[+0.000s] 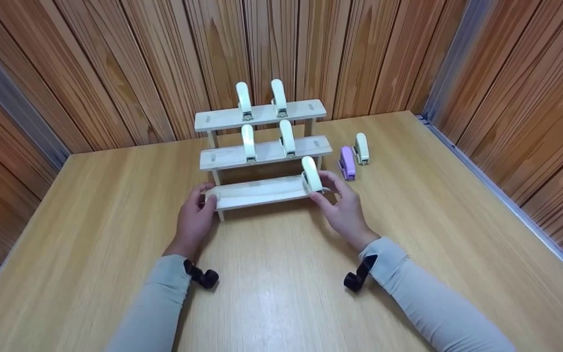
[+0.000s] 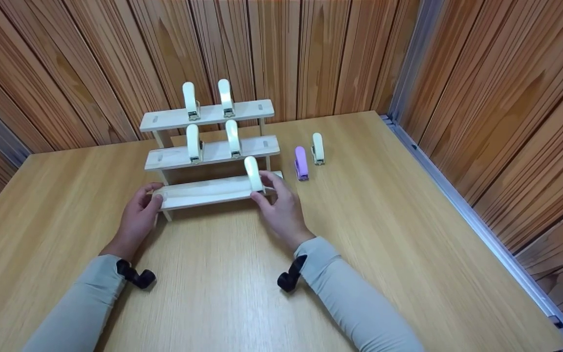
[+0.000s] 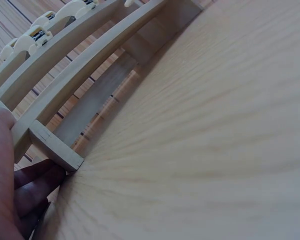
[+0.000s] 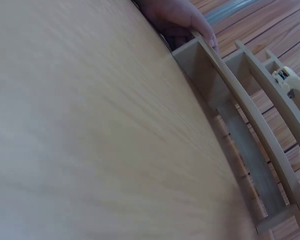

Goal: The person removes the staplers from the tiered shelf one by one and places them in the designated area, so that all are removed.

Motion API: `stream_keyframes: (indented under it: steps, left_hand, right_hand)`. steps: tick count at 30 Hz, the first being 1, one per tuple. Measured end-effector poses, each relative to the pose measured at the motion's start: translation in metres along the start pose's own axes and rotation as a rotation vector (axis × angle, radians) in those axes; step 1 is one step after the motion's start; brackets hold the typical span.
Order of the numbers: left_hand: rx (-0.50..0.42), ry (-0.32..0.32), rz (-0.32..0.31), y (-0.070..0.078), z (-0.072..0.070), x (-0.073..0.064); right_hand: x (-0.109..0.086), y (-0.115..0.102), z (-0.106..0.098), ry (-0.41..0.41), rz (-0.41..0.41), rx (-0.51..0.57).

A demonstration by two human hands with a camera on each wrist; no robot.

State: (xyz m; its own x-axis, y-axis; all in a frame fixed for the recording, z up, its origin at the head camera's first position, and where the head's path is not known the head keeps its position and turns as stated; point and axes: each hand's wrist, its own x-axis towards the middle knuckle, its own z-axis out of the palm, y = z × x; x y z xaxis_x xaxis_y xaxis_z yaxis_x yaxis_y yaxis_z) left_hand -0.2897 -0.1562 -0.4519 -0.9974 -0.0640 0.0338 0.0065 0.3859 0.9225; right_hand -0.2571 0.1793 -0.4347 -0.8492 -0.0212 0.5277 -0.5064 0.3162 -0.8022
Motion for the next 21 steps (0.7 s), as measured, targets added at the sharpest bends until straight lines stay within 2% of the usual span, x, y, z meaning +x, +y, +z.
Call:
stream_keyframes:
  steps: [14, 21]
  left_hand:
    - [0.012, 0.001, -0.008, 0.001, 0.000, -0.001]
    - [0.011, -0.009, -0.016, 0.001, 0.000, -0.002]
  right_hand:
    - [0.001, 0.012, -0.042, 0.053, 0.074, -0.061]
    - [0.001, 0.021, -0.062, 0.066, 0.139, -0.071]
